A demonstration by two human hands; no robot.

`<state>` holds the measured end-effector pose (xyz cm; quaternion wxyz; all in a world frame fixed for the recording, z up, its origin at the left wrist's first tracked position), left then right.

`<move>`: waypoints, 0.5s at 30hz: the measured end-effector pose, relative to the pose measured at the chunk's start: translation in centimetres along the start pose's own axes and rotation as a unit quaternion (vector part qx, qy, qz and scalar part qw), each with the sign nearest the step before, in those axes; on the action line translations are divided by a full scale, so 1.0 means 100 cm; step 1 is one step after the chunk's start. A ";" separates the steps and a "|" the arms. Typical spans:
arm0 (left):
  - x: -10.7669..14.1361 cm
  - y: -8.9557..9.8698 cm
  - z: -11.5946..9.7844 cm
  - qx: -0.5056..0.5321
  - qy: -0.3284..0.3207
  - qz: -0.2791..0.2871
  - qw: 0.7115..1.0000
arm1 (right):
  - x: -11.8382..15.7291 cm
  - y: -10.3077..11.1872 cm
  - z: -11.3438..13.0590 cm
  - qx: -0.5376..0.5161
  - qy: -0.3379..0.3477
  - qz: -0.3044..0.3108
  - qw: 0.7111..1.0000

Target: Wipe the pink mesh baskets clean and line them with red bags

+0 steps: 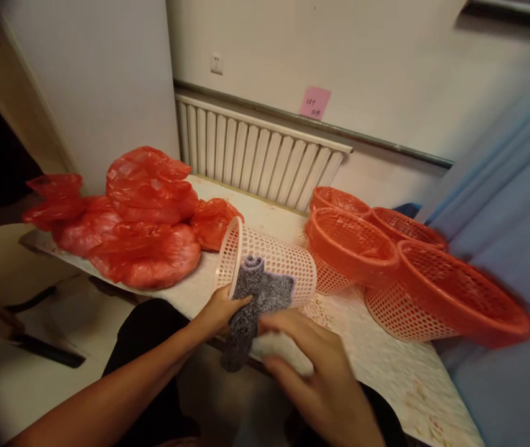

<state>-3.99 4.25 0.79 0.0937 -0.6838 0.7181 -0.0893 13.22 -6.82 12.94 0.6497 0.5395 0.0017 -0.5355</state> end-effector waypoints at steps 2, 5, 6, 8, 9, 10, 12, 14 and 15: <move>0.001 -0.001 -0.003 -0.005 -0.002 0.009 1.000 | -0.018 -0.036 -0.025 0.024 0.016 0.036 0.999; 0.002 0.000 -0.005 -0.021 0.000 0.016 1.000 | -0.024 -0.090 -0.055 0.069 0.038 0.048 0.996; 0.002 0.001 -0.004 -0.030 0.000 0.020 0.999 | -0.022 -0.103 -0.062 0.090 0.046 0.034 0.994; 0.001 0.004 -0.002 -0.049 0.002 0.034 0.998 | -0.015 -0.120 -0.069 0.128 0.069 0.002 0.989; 0.001 0.006 0.000 -0.059 0.003 0.043 0.997 | -0.011 -0.124 -0.071 0.142 0.080 -0.014 0.986; 0.000 0.008 0.003 -0.066 0.005 0.052 0.996 | -0.008 -0.126 -0.071 0.152 0.091 -0.029 0.984; 0.000 0.013 0.010 -0.088 0.008 0.077 0.993 | -0.005 -0.127 -0.072 0.161 0.106 -0.058 0.980; 0.001 0.017 0.017 -0.125 0.014 0.116 0.985 | -0.003 -0.127 -0.073 0.163 0.108 -0.086 0.977; 0.002 0.018 0.020 -0.144 0.019 0.136 0.980 | -0.003 -0.128 -0.074 0.164 0.102 -0.098 0.976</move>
Point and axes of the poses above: each hand's wrist, its own x-axis away from the middle knuckle, its own y-axis out of the back of the hand, z = x × y, the point moved 4 cm from there along -x, towards the middle knuckle, and after that the axes turned 1 degree about x, right-handed, at the moved point
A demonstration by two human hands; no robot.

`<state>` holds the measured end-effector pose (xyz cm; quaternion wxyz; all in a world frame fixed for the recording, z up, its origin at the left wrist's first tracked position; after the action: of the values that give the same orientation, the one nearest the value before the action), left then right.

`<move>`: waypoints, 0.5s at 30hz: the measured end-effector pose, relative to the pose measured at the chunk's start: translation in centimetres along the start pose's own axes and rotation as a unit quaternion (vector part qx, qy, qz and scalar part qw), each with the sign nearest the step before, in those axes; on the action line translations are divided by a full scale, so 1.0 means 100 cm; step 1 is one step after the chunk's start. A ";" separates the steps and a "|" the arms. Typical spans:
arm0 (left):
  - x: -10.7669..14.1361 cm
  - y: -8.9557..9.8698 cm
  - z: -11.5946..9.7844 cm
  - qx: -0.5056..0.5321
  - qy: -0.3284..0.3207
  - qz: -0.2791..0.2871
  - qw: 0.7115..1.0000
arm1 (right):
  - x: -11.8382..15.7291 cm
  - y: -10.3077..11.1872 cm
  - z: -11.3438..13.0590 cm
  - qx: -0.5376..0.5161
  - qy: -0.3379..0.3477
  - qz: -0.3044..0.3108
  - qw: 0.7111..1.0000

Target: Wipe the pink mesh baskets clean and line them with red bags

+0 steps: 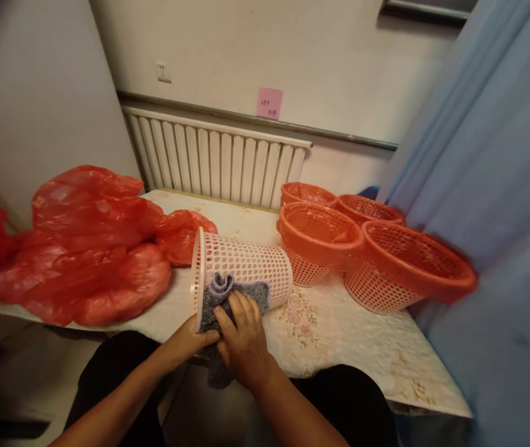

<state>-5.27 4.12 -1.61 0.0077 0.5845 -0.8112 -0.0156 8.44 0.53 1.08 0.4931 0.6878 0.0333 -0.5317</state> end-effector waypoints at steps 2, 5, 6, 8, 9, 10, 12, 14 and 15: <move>0.003 0.000 0.004 -0.029 0.013 0.031 0.999 | 0.002 -0.003 -0.001 0.005 -0.018 -0.020 1.000; 0.005 0.001 0.006 -0.038 0.020 0.039 0.998 | 0.005 -0.007 0.000 -0.005 -0.039 -0.049 0.998; 0.006 0.000 0.006 -0.038 0.018 0.038 0.998 | 0.006 -0.007 0.000 -0.012 -0.044 -0.060 0.997; 0.006 -0.001 0.006 -0.034 0.013 0.037 0.999 | 0.006 -0.006 0.002 -0.021 -0.048 -0.077 0.996; 0.006 -0.002 0.006 -0.033 0.013 0.038 0.999 | 0.005 -0.004 0.003 -0.024 -0.046 -0.083 0.995; 0.006 -0.003 0.005 -0.031 0.015 0.038 0.999 | 0.004 -0.002 0.004 -0.027 -0.044 -0.086 0.995; 0.007 -0.005 0.001 -0.027 0.014 0.037 0.999 | 0.000 0.004 -0.001 -0.037 -0.058 -0.085 0.994; 0.009 -0.008 -0.009 -0.016 -0.005 0.045 0.999 | -0.002 0.011 -0.018 -0.042 -0.105 -0.093 0.989; 0.010 -0.009 -0.015 -0.008 -0.017 0.055 0.998 | -0.002 0.016 -0.032 -0.040 -0.136 -0.103 0.984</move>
<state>-4.66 2.82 -0.18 -0.0005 0.5387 -0.8419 -0.0320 11.48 2.08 2.15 0.4628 0.5814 0.0578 -0.6666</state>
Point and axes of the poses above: each hand's wrist, its own x-axis away from the middle knuckle, its own y-axis out of the back of the hand, z = x × y, the point moved 4 cm from there along -x, towards the middle knuckle, and after that the axes turned 1 degree about x, right-handed, at the moved point
